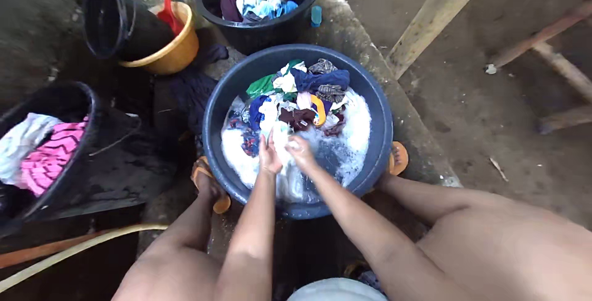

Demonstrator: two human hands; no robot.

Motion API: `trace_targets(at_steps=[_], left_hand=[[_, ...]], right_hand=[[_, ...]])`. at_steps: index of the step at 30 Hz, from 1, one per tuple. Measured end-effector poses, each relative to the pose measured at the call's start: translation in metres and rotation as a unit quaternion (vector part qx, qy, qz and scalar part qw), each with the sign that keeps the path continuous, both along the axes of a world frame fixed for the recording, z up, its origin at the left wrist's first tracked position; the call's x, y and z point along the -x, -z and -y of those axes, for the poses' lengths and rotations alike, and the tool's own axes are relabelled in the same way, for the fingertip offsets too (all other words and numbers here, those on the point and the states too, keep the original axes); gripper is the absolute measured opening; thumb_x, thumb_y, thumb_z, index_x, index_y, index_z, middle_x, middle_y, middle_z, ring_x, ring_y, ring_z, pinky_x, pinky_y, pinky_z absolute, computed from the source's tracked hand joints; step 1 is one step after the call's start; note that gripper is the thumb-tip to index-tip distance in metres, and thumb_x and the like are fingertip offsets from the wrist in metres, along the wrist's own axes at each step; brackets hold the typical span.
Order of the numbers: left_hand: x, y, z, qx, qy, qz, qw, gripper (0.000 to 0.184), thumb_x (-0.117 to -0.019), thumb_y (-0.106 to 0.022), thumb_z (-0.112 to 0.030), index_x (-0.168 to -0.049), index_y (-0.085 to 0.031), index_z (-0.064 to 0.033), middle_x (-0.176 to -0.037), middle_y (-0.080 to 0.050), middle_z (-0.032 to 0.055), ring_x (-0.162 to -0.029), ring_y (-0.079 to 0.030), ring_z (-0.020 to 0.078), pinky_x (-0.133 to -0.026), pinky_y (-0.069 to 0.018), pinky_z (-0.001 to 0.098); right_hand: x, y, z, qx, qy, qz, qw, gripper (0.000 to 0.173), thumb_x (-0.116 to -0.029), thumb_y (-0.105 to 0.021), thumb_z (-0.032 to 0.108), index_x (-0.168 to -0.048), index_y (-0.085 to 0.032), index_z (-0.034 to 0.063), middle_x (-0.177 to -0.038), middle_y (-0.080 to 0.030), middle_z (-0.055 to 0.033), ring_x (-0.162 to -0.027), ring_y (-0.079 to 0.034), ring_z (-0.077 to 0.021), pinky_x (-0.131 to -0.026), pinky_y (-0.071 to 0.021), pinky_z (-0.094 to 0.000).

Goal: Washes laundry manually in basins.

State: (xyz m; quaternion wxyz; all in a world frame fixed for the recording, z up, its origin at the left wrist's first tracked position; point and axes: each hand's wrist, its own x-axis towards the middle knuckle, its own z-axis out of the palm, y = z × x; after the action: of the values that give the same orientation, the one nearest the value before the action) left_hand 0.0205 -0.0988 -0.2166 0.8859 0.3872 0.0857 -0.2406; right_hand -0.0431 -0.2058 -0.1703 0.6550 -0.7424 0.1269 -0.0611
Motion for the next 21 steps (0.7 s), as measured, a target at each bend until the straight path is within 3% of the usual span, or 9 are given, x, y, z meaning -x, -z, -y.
trace_targets(at_steps=[2, 3, 4, 6, 9, 12, 15, 19, 21], left_hand=[[0.007, 0.039, 0.006, -0.001, 0.027, 0.101, 0.994, 0.053, -0.1124, -0.027, -0.045, -0.152, -0.037, -0.0109, -0.133, -0.063, 0.01, -0.108, -0.068, 0.0133, -0.087, -0.058, 0.0291], [0.019, 0.009, 0.011, -0.086, 0.02, 0.05, 0.995, 0.046, -0.1141, -0.028, -0.034, -0.149, -0.041, -0.007, -0.129, -0.063, 0.0095, -0.103, -0.064, 0.0107, -0.087, -0.0534, 0.0264], [0.026, -0.025, 0.015, -0.154, 0.032, 0.001, 0.988, 0.044, -0.114, -0.03, -0.031, -0.147, -0.045, -0.0062, -0.129, -0.062, 0.0091, -0.106, -0.061, 0.0114, -0.092, -0.0509, 0.0281], [0.032, -0.06, 0.025, -0.237, 0.028, -0.064, 0.969, 0.046, -0.1114, -0.036, -0.044, -0.132, -0.056, -0.0078, -0.111, -0.066, 0.0094, -0.095, -0.064, 0.0176, -0.083, -0.0551, 0.0383], [0.026, -0.056, -0.002, -0.337, 0.151, 0.069, 0.927, 0.047, -0.1139, -0.028, -0.037, -0.134, -0.054, -0.003, -0.119, -0.062, 0.0143, -0.103, -0.061, 0.0217, -0.09, -0.0521, 0.0434], [0.009, -0.003, -0.031, -0.443, 0.338, 0.265, 0.787, 0.046, -0.1064, -0.048, -0.009, -0.151, -0.043, -0.0004, -0.145, -0.054, 0.0236, -0.133, -0.054, 0.0333, -0.111, -0.0443, 0.0501], [0.023, 0.026, -0.021, -0.532, 0.502, 0.287, 0.619, 0.055, -0.0965, -0.067, -0.007, -0.147, -0.049, 0.0023, -0.146, -0.051, 0.0301, -0.135, -0.051, 0.0427, -0.114, -0.0405, 0.0549], [0.049, 0.037, -0.013, -0.592, 0.563, 0.232, 0.527, 0.046, -0.1017, -0.058, -0.01, -0.146, -0.051, 0.0023, -0.149, -0.049, 0.0293, -0.14, -0.047, 0.0457, -0.115, -0.0372, 0.0616], [0.051, 0.024, -0.009, -0.618, 0.594, 0.197, 0.476, 0.045, -0.103, -0.057, -0.011, -0.144, -0.05, 0.006, -0.149, -0.048, 0.0299, -0.14, -0.046, 0.0465, -0.114, -0.037, 0.0634]], right_hand=[[0.016, -0.023, -0.033, 0.175, -0.076, 0.014, 0.982, 0.036, -0.097, -0.069, 0.025, -0.104, -0.072, -0.0101, -0.111, -0.071, -0.0254, -0.112, -0.068, -0.0357, -0.103, -0.0507, -0.0497], [0.019, -0.028, -0.033, 0.225, -0.097, 0.007, 0.969, 0.039, -0.0993, -0.066, 0.031, -0.102, -0.073, -0.0077, -0.109, -0.071, -0.0249, -0.109, -0.068, -0.038, -0.1, -0.0513, -0.0533], [0.017, -0.028, -0.023, 0.241, -0.096, -0.019, 0.965, 0.038, -0.1013, -0.063, 0.029, -0.106, -0.073, -0.0068, -0.114, -0.07, -0.0256, -0.112, -0.067, -0.0398, -0.101, -0.0506, -0.0557], [0.002, -0.009, 0.017, 0.229, -0.045, -0.087, 0.968, 0.037, -0.1053, -0.056, 0.027, -0.119, -0.07, -0.0047, -0.126, -0.066, -0.0267, -0.121, -0.063, -0.042, -0.106, -0.0475, -0.0587], [-0.005, 0.02, 0.081, 0.161, 0.009, -0.106, 0.981, 0.038, -0.107, -0.055, 0.024, -0.127, -0.065, -0.0067, -0.129, -0.065, -0.0286, -0.124, -0.061, -0.0425, -0.108, -0.0447, -0.0603], [0.014, 0.043, 0.102, 0.148, -0.108, -0.161, 0.97, 0.047, -0.0983, -0.065, 0.006, -0.144, -0.052, -0.0005, -0.144, -0.055, -0.0263, -0.133, -0.054, -0.0407, -0.112, -0.0428, -0.0586], [0.021, 0.072, 0.081, 0.216, -0.237, -0.304, 0.897, 0.055, -0.0922, -0.071, 0.002, -0.143, -0.051, -0.0017, -0.141, -0.055, -0.0309, -0.132, -0.054, -0.0463, -0.11, -0.0413, -0.0634], [0.027, 0.081, 0.047, 0.266, -0.358, -0.443, 0.778, 0.054, -0.1041, -0.055, 0.011, -0.152, -0.04, -0.0065, -0.152, -0.045, -0.0321, -0.143, -0.043, -0.0472, -0.117, -0.0329, -0.0645], [0.028, 0.075, 0.041, 0.281, -0.387, -0.461, 0.748, 0.049, -0.1061, -0.051, 0.011, -0.149, -0.042, -0.0118, -0.154, -0.041, -0.0345, -0.146, -0.038, -0.049, -0.118, -0.0291, -0.065]])
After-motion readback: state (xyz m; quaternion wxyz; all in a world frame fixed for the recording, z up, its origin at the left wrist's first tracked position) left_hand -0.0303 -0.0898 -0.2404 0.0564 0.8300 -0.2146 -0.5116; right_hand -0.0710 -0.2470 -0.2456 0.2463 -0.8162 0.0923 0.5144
